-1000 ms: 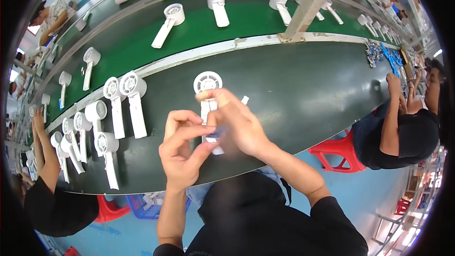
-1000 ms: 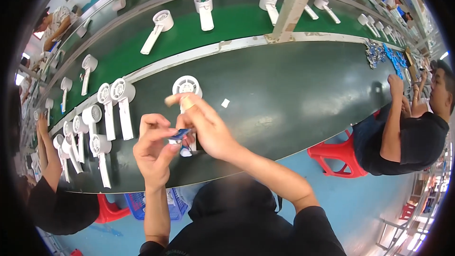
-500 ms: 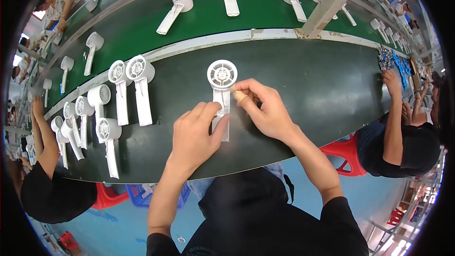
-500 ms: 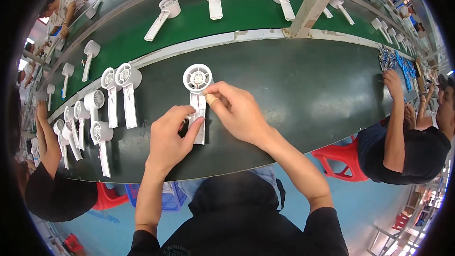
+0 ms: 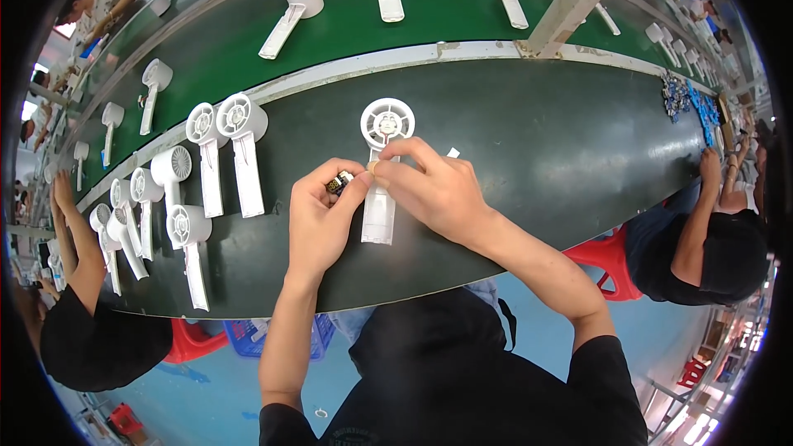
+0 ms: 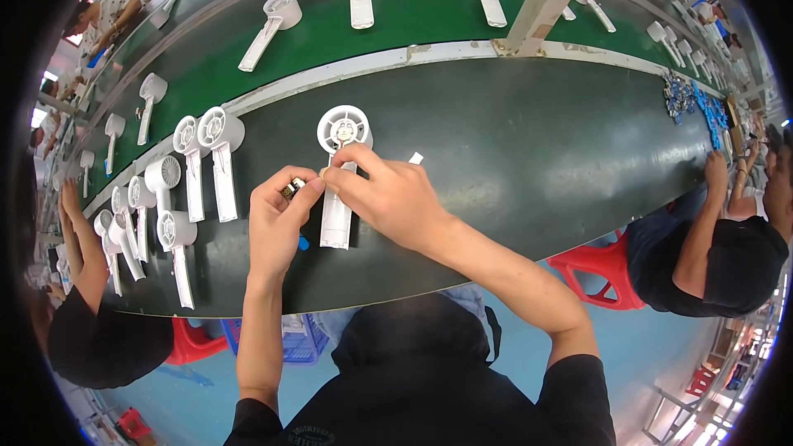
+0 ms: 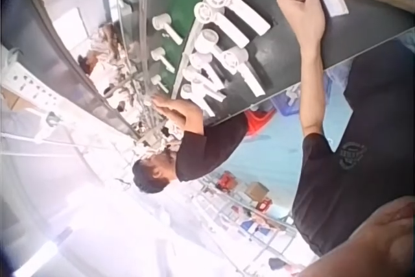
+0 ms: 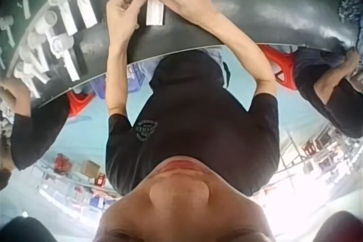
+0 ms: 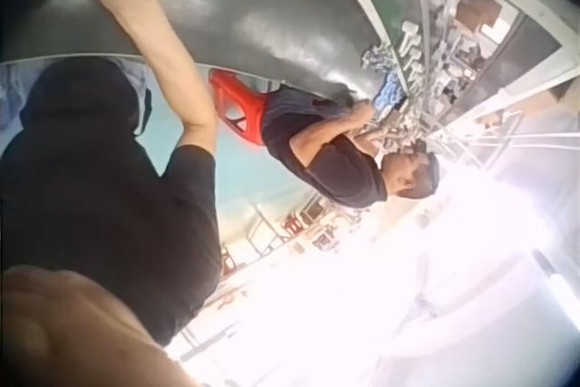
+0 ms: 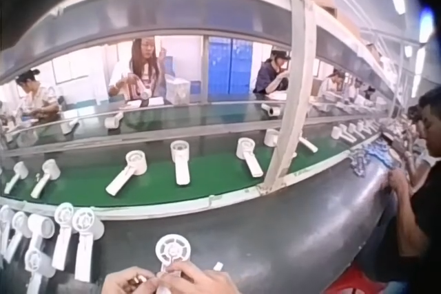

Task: The person assembles handheld fans along an assembly line by connecting wiring to the circuit components, fitting them into the plastic fan handles, and placing the assembled fan casings onto the conveyor belt.

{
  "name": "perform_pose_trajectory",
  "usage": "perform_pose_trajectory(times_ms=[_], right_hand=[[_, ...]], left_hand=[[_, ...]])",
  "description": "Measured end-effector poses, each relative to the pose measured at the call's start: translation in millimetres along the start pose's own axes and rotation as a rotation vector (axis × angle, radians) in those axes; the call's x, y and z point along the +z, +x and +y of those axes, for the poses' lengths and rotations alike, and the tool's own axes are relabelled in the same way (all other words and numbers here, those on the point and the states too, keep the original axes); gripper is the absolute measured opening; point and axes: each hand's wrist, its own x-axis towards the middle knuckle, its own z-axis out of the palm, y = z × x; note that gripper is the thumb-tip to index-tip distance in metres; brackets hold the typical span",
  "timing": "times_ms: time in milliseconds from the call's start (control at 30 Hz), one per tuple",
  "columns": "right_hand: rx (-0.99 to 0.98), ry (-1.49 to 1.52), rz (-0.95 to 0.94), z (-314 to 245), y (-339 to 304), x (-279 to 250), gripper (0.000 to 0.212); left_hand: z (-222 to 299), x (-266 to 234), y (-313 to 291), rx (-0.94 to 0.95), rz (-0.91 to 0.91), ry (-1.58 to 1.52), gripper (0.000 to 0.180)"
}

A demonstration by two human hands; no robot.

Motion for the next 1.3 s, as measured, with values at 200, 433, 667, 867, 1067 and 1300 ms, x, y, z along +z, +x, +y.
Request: perform_pose_trajectory(times_ms=[200,433,667,867,1067,1300], right_hand=[[0.012,0.079,0.112,4.8,0.0,11.9,0.022],[0.062,0.116,0.113,4.0,0.7,10.8,0.020],[0.061,0.107,0.137,3.3,0.5,13.7,0.018],[0.110,0.156,0.113,-0.4,1.0,9.8,0.018],[0.133,0.221,0.121,1.0,2.4,11.5,0.015],[0.060,0.184,0.102,7.2,3.5,8.0,0.018]], left_hand=[[-3.1,14.1,-7.1,0.308,0.248,0.133,0.016],[-15.5,2.2,-8.6,0.378,0.121,0.503,0.027],[-18.0,6.2,-7.5,0.543,0.131,0.622,0.033],[-25.3,5.1,-6.5,0.607,0.133,0.652,0.040],[-29.7,7.0,-5.4,0.733,0.208,0.804,0.042],[-28.5,4.3,-4.3,0.710,0.147,0.776,0.038]])
